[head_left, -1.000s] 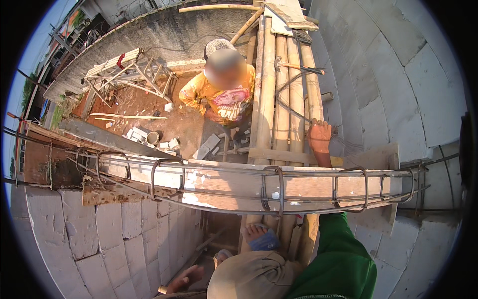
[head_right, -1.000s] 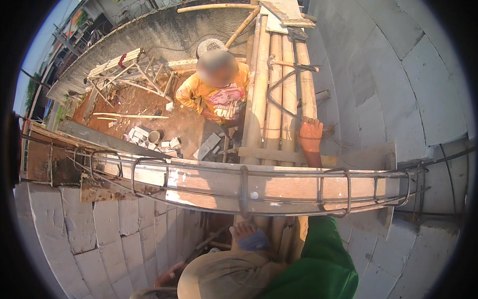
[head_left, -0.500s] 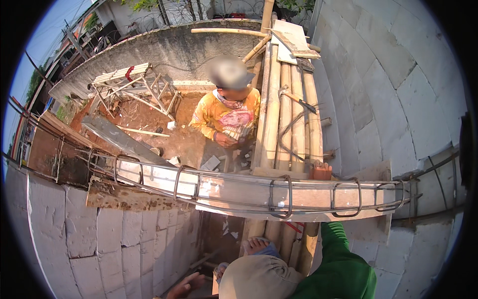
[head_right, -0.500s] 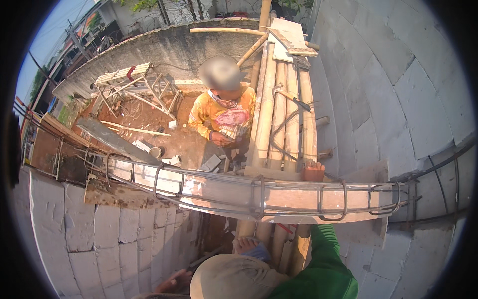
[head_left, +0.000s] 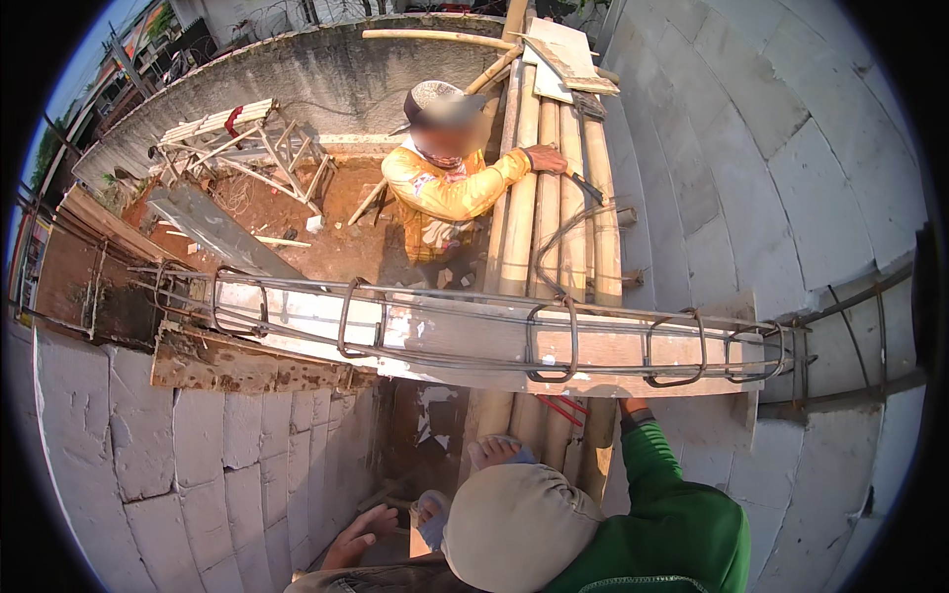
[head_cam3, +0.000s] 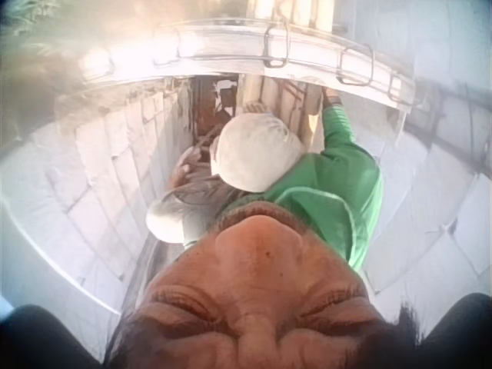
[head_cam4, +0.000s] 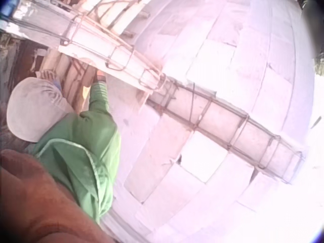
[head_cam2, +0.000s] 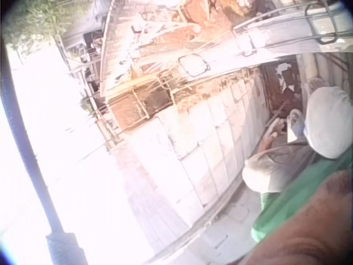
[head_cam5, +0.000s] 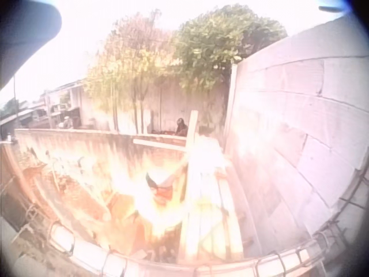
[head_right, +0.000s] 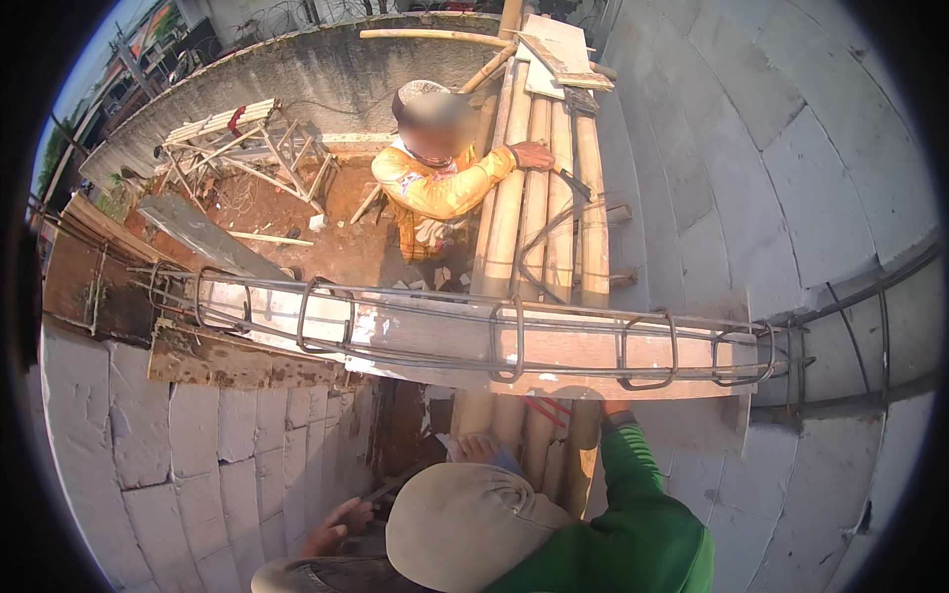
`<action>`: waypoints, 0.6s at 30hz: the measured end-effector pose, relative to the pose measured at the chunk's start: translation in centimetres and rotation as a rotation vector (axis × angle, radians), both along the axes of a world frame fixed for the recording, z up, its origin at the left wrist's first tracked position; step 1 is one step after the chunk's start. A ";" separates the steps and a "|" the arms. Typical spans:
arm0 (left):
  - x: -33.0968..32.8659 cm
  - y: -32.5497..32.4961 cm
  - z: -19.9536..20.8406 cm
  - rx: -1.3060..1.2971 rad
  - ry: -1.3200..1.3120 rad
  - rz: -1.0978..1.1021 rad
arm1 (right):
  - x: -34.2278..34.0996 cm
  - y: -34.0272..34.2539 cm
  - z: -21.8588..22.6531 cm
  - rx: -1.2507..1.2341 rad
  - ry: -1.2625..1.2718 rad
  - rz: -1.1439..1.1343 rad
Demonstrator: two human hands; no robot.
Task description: The person lifts a metal rebar cage onto bamboo scaffolding and secures it to a wall using wire and pliers. They tie multiple wire loops around the cage and wall rebar, then cut the excess wire.
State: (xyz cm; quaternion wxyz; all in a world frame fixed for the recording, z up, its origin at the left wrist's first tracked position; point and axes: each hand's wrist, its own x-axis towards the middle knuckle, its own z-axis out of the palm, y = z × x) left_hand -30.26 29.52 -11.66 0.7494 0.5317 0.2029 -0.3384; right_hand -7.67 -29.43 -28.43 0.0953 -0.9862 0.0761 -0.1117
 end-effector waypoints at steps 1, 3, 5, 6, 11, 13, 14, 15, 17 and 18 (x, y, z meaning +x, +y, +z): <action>0.8 -0.4 1.2 0.021 -0.004 -0.007 | -0.7 0.1 0.1 0.006 0.002 0.000; 1.7 -0.5 1.4 0.063 -0.011 -0.029 | -0.9 0.6 0.5 0.015 0.006 0.011; 2.9 -0.3 1.5 0.094 -0.030 -0.080 | -1.1 1.3 0.8 0.023 0.003 0.025; 3.1 0.1 0.5 0.075 -0.058 -0.061 | -0.6 1.7 0.8 0.029 -0.003 0.036; 9.7 -0.7 -0.2 0.156 -0.197 -0.206 | 2.1 4.6 0.9 0.057 -0.074 0.094; 12.1 -2.2 -2.4 0.141 -0.236 -0.270 | 2.0 6.0 0.6 0.094 -0.107 0.119; 12.8 -3.1 -4.4 0.070 -0.279 -0.284 | 1.4 6.8 0.4 0.131 -0.105 0.128; 13.6 -4.1 -5.9 0.004 -0.320 -0.296 | 0.6 7.7 0.5 0.179 -0.110 0.133; 15.8 -8.5 -6.9 -0.016 -0.246 -0.283 | -2.2 8.6 0.9 0.254 -0.078 0.114; 16.5 -10.0 -8.7 -0.037 -0.270 -0.279 | -3.5 9.2 1.0 0.298 -0.031 0.111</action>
